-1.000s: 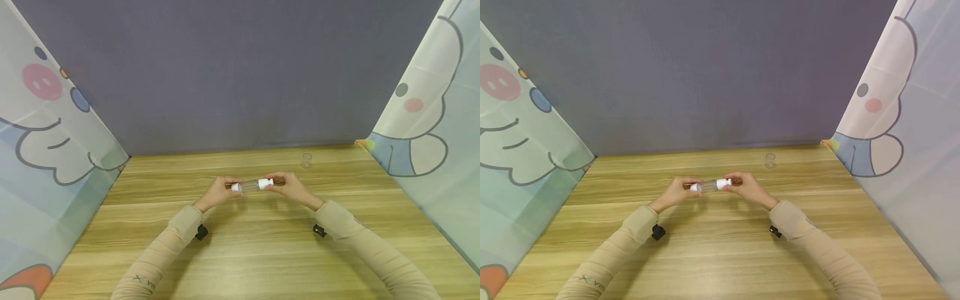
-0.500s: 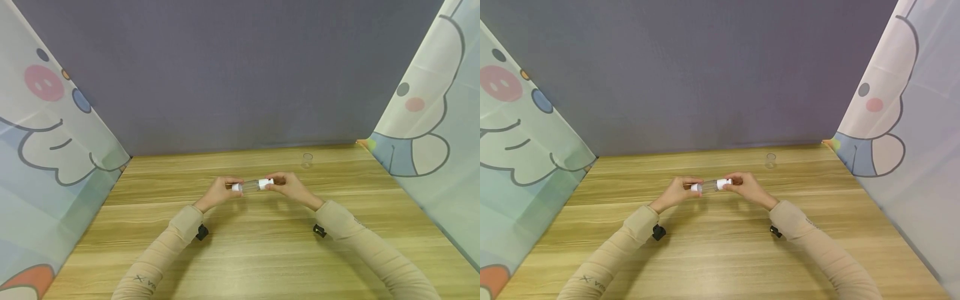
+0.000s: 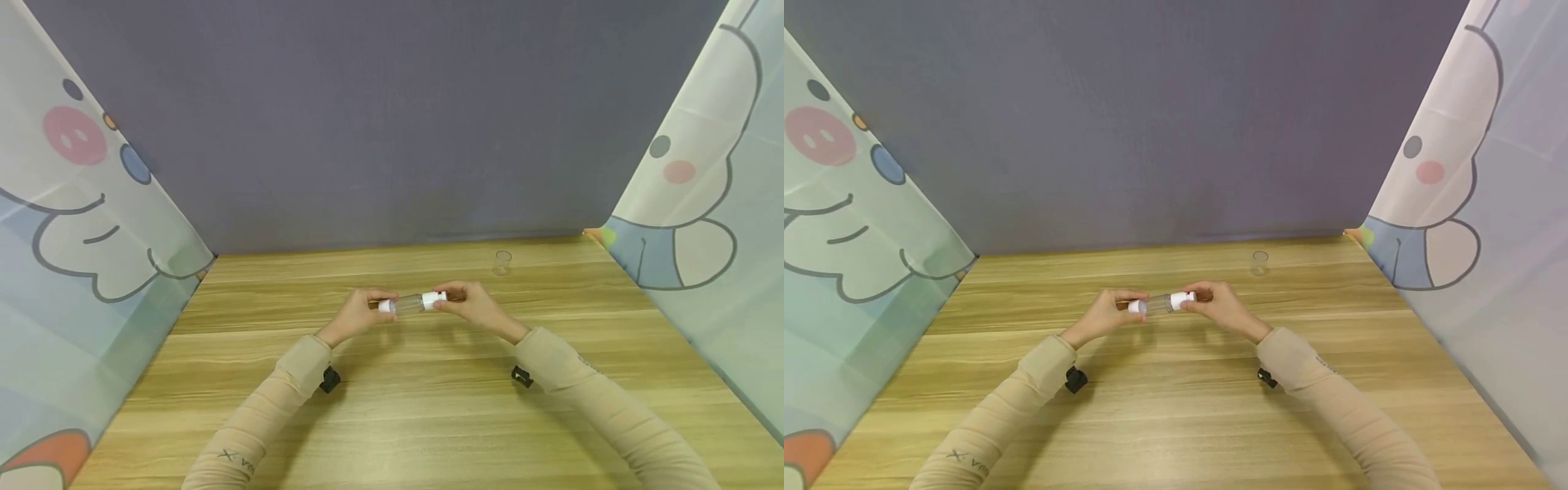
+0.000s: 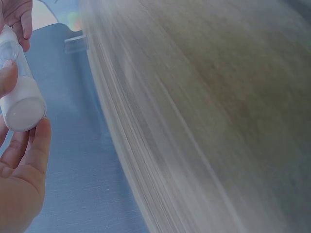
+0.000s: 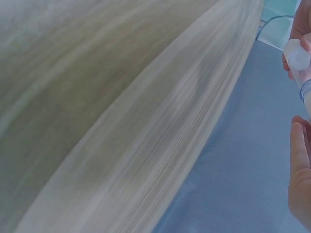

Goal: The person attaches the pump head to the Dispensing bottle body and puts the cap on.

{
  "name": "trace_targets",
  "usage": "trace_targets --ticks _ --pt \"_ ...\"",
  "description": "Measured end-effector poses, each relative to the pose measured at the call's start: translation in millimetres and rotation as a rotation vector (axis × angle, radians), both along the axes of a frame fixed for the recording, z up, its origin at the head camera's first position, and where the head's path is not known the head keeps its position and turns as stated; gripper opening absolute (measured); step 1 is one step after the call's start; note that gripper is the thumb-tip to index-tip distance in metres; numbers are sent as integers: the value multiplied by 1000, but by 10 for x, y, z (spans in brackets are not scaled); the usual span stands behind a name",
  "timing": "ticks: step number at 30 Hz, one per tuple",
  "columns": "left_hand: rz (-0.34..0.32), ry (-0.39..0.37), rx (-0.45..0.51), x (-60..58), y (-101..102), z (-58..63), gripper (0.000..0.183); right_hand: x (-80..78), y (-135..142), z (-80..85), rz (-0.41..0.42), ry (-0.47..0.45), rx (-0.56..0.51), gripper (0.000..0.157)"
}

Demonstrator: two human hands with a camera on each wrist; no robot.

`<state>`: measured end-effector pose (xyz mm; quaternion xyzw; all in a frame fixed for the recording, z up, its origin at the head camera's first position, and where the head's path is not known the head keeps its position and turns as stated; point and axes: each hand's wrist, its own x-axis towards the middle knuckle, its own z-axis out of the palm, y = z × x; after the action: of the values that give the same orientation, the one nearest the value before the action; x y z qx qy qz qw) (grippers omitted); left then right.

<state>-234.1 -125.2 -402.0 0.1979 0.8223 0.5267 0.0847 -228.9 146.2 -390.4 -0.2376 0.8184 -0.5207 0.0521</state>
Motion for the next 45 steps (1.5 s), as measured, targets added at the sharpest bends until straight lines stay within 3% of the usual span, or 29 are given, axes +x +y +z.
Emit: trace_targets --ticks 9,18,26,45 --pt "5 -3 -27 -9 6 44 41 -20 -25 26 18 -9 -12 43" --pt "-6 62 -13 1 -19 5 42 -8 -37 16 15 -17 -28 43" --pt "-10 70 -12 11 -31 11 41 6 -43 2 17 -19 -22 41" --pt "8 32 -27 28 -31 3 42 38 -44 -8 0 18 6 38"
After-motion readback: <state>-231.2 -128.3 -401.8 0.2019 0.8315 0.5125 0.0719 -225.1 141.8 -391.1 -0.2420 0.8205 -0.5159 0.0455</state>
